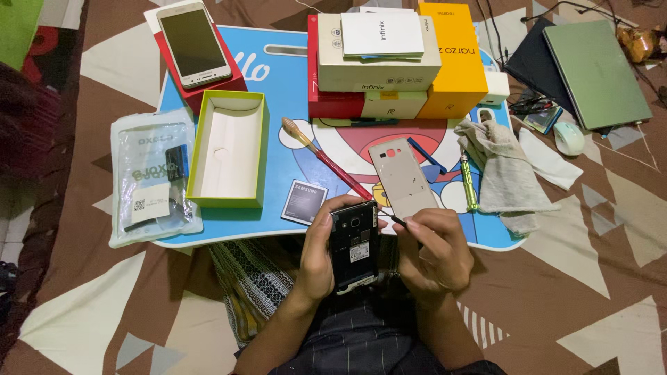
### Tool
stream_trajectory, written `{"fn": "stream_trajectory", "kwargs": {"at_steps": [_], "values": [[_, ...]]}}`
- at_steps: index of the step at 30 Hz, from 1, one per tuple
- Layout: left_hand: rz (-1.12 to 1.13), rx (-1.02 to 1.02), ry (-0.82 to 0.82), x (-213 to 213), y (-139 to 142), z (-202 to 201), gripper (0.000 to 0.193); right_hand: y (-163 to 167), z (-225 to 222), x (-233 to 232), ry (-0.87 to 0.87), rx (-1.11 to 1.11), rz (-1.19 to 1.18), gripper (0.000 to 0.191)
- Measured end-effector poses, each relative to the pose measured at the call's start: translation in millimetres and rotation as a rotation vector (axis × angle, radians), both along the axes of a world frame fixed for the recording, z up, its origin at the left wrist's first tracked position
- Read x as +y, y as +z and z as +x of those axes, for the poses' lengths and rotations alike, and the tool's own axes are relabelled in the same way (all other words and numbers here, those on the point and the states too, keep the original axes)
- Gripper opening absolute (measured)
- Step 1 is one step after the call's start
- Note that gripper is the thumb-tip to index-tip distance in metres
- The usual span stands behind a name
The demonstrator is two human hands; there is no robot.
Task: The person sits on a bed with a lap tray and works on a Samsung smartphone, using a screwdriver to unscrew and pry at the phone's back while holding it. Phone boxes, a battery, and packaging materials sit on the tray around them as they manipulate the phone's rear components.
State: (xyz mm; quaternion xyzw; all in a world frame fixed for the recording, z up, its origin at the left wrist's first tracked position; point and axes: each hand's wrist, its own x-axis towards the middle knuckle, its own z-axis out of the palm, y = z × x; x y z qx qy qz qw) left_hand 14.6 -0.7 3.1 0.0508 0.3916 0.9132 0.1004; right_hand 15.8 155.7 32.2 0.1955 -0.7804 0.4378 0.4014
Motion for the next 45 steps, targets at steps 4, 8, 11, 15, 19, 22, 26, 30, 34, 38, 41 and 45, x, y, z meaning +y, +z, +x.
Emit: {"fn": "stream_trajectory", "kwargs": {"at_steps": [4,8,11,15,19,22,26,30,34,38,41,45], "values": [[0.006,0.0,-0.004,-6,-1,-5,0.049,2,-4,-4,-0.023,-0.004,0.003,0.035],[-0.004,-0.003,-0.018,-4,0,5,0.05,1,4,0,-0.001,0.02,0.018,0.033],[-0.051,-0.012,-0.003,-5,1,13,0.05,-1,7,0,0.033,0.066,0.035,0.032],[-0.043,-0.007,-0.008,-5,2,23,0.05,-3,17,0,0.048,0.086,0.023,0.032],[-0.035,0.0,-0.013,-2,5,31,0.049,4,30,1,0.04,0.002,-0.016,0.031],[-0.051,-0.011,-0.009,-1,8,41,0.049,11,42,0,0.023,0.021,0.032,0.031],[-0.066,0.007,-0.003,-4,7,36,0.049,10,32,-1,0.002,0.026,0.034,0.033],[0.004,0.014,-0.021,-7,7,37,0.049,7,37,-4,-0.009,0.01,-0.03,0.033],[-0.001,-0.007,-0.018,-9,8,50,0.048,1,49,-4,-0.049,0.021,-0.055,0.031],[0.007,0.002,-0.017,-12,7,58,0.049,-4,61,-2,-0.047,-0.001,-0.123,0.028],[0.016,-0.013,-0.019,-14,11,60,0.049,-7,61,-3,-0.036,0.014,-0.179,0.025],[0.06,-0.03,-0.036,-16,17,66,0.049,-8,66,6,-0.068,0.012,-0.195,0.024]]}}
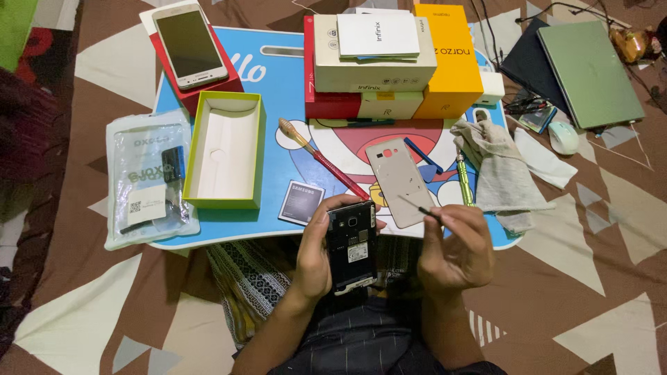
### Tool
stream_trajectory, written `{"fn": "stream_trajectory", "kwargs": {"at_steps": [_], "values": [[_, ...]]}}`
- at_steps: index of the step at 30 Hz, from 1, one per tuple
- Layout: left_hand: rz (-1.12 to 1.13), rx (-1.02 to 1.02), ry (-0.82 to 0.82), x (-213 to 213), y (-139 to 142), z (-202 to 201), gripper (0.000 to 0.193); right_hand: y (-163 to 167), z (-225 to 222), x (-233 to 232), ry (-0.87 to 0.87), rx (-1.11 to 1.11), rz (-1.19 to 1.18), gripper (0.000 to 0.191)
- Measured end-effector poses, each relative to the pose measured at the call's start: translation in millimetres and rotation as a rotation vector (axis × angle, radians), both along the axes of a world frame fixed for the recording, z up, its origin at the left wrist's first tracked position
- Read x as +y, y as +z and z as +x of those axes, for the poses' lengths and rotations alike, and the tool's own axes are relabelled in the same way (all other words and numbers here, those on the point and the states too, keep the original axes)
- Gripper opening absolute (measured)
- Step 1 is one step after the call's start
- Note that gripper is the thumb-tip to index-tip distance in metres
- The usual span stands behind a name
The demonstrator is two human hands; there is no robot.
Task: The person sits on a bed with a lap tray and works on a Samsung smartphone, using a screwdriver to unscrew and pry at the phone's back while holding it. Phone boxes, a battery, and packaging materials sit on the tray around them as they manipulate the phone's rear components.
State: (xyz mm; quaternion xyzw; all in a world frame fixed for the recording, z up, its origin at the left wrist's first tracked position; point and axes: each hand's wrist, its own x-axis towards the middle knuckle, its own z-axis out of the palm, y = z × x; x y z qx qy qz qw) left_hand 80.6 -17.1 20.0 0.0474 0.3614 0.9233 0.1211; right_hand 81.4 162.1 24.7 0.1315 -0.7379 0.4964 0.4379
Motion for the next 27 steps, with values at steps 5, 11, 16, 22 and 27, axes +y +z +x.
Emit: {"fn": "stream_trajectory", "kwargs": {"at_steps": [5,11,16,22,27], "values": [[0.02,-0.032,0.005,-2,-1,9,0.05,-9,-1,36,-0.082,0.021,-0.009,0.024],[0.041,-0.076,0.007,-3,19,22,0.05,13,10,67,-0.241,-0.151,0.015,0.021],[0.067,-0.09,-0.01,33,12,12,0.05,17,2,107,-0.32,-0.283,0.21,0.019],[0.056,-0.091,-0.001,53,-64,-52,0.05,-58,-65,118,-0.381,-0.389,0.419,0.02],[0.015,-0.085,0.0,56,-5,-20,0.051,-1,-35,123,-0.385,-0.478,0.413,0.022]]}}
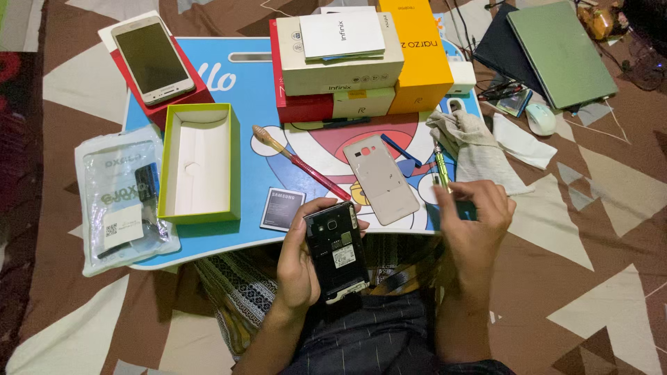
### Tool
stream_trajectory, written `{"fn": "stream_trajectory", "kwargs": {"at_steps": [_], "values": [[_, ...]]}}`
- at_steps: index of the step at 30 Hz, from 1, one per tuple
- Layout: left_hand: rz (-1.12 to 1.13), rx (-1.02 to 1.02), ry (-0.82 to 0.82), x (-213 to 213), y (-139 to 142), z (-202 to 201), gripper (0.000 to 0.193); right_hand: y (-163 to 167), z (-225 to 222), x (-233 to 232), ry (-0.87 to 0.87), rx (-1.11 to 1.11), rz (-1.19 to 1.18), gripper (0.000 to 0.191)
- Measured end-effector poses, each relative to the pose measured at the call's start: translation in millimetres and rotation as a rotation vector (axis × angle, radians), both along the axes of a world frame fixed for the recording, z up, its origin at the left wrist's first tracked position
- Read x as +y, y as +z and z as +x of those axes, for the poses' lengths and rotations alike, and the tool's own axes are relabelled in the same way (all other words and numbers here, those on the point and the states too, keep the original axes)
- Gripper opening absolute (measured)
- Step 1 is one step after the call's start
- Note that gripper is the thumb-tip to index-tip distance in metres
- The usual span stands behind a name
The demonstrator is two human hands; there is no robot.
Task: The person sits on a bed with a lap tray and works on a Samsung smartphone, using a screwdriver to unscrew and pry at the phone's back while holding it. Phone boxes, a battery, and packaging materials sit on the tray around them as they manipulate the phone's rear components.
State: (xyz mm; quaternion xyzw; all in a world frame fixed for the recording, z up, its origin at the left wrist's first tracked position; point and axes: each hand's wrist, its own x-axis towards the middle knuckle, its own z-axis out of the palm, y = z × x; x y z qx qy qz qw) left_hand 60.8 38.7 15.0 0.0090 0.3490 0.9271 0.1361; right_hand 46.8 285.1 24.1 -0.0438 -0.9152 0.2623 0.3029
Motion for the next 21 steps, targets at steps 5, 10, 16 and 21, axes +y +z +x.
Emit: {"fn": "stream_trajectory", "kwargs": {"at_steps": [5,10,16,21], "values": [[0.03,0.012,-0.001,14,-13,-11,0.05,-2,-13,24,-0.035,-0.097,-0.069,0.02],[0.018,0.008,-0.002,22,-12,-17,0.05,4,-26,30,-0.014,-0.214,0.113,0.033],[0.042,0.011,0.001,22,-12,-23,0.05,5,-40,34,-0.011,-0.304,0.117,0.036],[0.092,0.027,-0.004,16,-14,-24,0.05,-3,-37,32,0.036,-0.241,-0.003,0.034]]}}
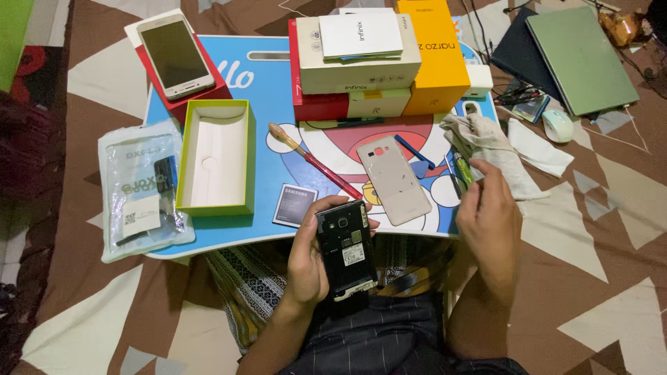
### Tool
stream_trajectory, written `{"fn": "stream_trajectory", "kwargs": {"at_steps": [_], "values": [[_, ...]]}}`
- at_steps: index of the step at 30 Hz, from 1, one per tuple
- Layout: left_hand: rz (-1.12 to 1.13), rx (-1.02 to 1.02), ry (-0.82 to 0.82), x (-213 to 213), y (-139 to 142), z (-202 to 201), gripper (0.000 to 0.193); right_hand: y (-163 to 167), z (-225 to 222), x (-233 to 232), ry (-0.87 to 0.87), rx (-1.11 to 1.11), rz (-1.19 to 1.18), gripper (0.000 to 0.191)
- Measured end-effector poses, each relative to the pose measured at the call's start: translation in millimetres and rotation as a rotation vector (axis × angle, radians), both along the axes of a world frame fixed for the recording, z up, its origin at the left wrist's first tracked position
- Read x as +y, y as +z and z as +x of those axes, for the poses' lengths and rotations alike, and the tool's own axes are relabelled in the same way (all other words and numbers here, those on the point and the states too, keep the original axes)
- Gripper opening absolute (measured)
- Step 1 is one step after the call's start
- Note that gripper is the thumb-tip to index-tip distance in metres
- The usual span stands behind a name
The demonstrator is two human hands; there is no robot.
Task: The person sits on a bed with a lap tray and works on a Samsung smartphone, using a screwdriver to unscrew and pry at the phone's back while holding it. Phone boxes, a battery, and packaging materials sit on the tray around them as they manipulate the phone's rear components.
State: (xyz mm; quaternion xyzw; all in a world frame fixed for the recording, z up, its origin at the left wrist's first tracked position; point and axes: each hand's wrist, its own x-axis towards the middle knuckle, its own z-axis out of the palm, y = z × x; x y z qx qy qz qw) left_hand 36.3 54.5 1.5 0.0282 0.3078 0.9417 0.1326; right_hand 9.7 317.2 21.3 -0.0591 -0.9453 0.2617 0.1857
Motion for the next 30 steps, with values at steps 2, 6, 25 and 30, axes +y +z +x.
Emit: {"fn": "stream_trajectory", "kwargs": {"at_steps": [2,6,25,30], "values": [[-0.007,0.012,0.006,-2,-3,0,0.051,-6,4,1,0.07,0.099,-0.127,0.036],[0.013,0.007,0.007,-7,-8,0,0.05,-29,19,-11,0.109,0.28,-0.537,0.026],[0.037,-0.026,0.016,-14,-8,-2,0.05,-56,21,-86,0.61,0.564,-0.964,0.024],[0.065,-0.016,0.024,-33,-17,0,0.049,-64,24,-103,0.582,0.529,-0.949,0.025]]}}
